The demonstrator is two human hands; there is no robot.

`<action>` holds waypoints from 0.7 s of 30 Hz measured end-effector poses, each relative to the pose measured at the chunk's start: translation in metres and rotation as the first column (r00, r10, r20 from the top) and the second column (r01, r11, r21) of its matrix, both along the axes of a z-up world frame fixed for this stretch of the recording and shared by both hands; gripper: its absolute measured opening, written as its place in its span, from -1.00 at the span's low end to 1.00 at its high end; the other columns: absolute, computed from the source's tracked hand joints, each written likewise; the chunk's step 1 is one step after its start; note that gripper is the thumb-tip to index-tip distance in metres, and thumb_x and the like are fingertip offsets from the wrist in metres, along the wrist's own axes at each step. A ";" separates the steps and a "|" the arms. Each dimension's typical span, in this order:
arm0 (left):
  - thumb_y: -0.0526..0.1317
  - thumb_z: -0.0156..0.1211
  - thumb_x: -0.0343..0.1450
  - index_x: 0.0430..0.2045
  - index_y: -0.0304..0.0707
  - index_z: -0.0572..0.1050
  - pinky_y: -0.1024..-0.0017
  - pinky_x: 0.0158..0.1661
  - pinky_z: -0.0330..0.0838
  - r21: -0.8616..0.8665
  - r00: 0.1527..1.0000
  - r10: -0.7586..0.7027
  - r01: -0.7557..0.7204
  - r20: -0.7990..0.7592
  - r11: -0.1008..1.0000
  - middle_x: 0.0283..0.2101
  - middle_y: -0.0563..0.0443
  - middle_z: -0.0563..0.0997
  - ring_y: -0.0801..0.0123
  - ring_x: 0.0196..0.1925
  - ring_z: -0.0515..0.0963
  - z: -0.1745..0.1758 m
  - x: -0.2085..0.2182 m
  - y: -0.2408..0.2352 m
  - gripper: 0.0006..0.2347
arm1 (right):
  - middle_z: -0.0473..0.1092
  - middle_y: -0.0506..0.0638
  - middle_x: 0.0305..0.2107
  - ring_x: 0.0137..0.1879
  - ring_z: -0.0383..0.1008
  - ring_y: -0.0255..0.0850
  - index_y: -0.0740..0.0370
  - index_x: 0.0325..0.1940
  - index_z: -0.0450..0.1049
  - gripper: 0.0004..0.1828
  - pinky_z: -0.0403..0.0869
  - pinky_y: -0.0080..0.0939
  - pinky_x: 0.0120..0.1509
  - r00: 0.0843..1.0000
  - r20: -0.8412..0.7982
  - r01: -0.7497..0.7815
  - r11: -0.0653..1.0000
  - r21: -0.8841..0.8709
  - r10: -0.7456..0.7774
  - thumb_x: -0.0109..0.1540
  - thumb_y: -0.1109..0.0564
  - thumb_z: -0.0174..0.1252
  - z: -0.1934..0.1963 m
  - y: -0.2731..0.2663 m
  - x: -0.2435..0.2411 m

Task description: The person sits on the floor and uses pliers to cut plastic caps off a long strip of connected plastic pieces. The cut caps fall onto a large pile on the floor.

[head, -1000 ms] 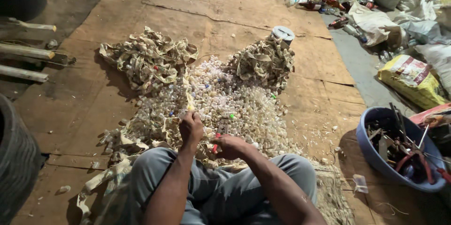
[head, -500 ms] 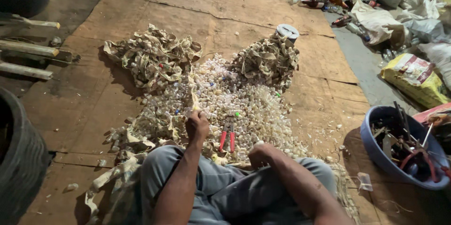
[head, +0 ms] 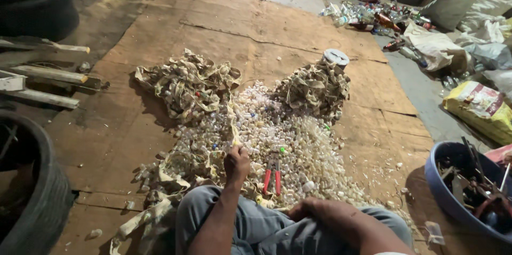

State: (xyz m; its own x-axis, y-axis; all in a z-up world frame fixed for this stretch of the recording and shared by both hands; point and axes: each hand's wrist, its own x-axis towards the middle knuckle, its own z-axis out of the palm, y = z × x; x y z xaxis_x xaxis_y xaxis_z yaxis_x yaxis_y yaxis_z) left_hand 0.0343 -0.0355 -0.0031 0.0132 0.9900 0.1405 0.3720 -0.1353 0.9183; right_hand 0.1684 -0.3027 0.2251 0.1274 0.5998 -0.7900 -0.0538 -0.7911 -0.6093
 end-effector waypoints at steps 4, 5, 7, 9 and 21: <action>-0.13 0.09 0.40 -0.33 -0.27 0.61 0.02 -0.10 0.47 0.007 1.000 -0.003 0.004 -0.029 1.000 -0.22 -0.33 0.65 -0.21 -0.13 0.61 -0.009 0.001 0.007 -0.78 | 0.63 -0.04 -0.18 -0.02 0.58 -0.28 0.27 -0.04 0.67 -0.65 0.47 -0.31 0.19 0.999 0.032 -0.033 0.999 -0.014 0.033 0.28 0.08 0.06 0.043 0.014 -0.030; -0.13 0.10 0.40 -0.33 -0.27 0.61 0.03 -0.10 0.47 0.005 1.000 -0.003 0.003 -0.030 1.000 -0.22 -0.33 0.65 -0.21 -0.12 0.61 -0.011 0.002 0.007 -0.78 | 0.62 -0.04 -0.17 -0.01 0.58 -0.29 0.27 -0.03 0.68 -0.67 0.46 -0.32 0.19 0.995 0.083 -0.044 0.999 -0.031 0.047 0.28 0.09 0.10 0.049 0.016 -0.034; -0.13 0.10 0.39 -0.33 -0.28 0.61 0.04 -0.09 0.48 0.010 1.000 -0.011 0.012 -0.029 1.000 -0.21 -0.33 0.65 -0.21 -0.12 0.62 -0.011 0.003 0.011 -0.78 | 0.62 -0.04 -0.16 0.01 0.58 -0.28 0.28 -0.02 0.66 -0.66 0.45 -0.32 0.21 0.999 -0.046 -0.028 1.000 0.010 0.028 0.27 0.09 0.07 0.062 0.014 -0.037; -0.13 0.11 0.38 -0.31 -0.29 0.61 0.05 -0.09 0.48 0.008 1.000 -0.022 0.022 -0.018 1.000 -0.22 -0.34 0.66 -0.21 -0.12 0.62 -0.010 0.002 0.010 -0.77 | 0.61 -0.06 -0.13 0.05 0.56 -0.30 0.26 0.00 0.64 -0.65 0.43 -0.33 0.24 0.995 -0.072 -0.060 0.996 0.059 0.064 0.28 0.09 0.04 0.072 0.010 -0.034; -0.12 0.10 0.39 -0.33 -0.29 0.62 0.06 -0.09 0.50 -0.070 0.997 -0.061 0.059 -0.036 0.996 -0.25 -0.32 0.67 -0.17 -0.14 0.65 -0.008 0.002 0.008 -0.77 | 0.52 -0.09 -0.01 0.16 0.47 -0.35 0.17 0.12 0.55 -0.63 0.32 -0.32 0.32 0.713 0.227 -0.694 0.713 0.095 0.663 0.33 0.09 -0.07 -0.042 0.037 0.027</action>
State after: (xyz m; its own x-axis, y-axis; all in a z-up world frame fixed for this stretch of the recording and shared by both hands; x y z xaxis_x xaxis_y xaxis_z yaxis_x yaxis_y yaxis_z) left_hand 0.0367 -0.0270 -0.0111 0.0771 0.9945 0.0702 0.4001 -0.0954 0.9115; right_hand 0.1955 -0.2658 0.1832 -0.2474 0.6908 -0.6794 0.5712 -0.4624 -0.6782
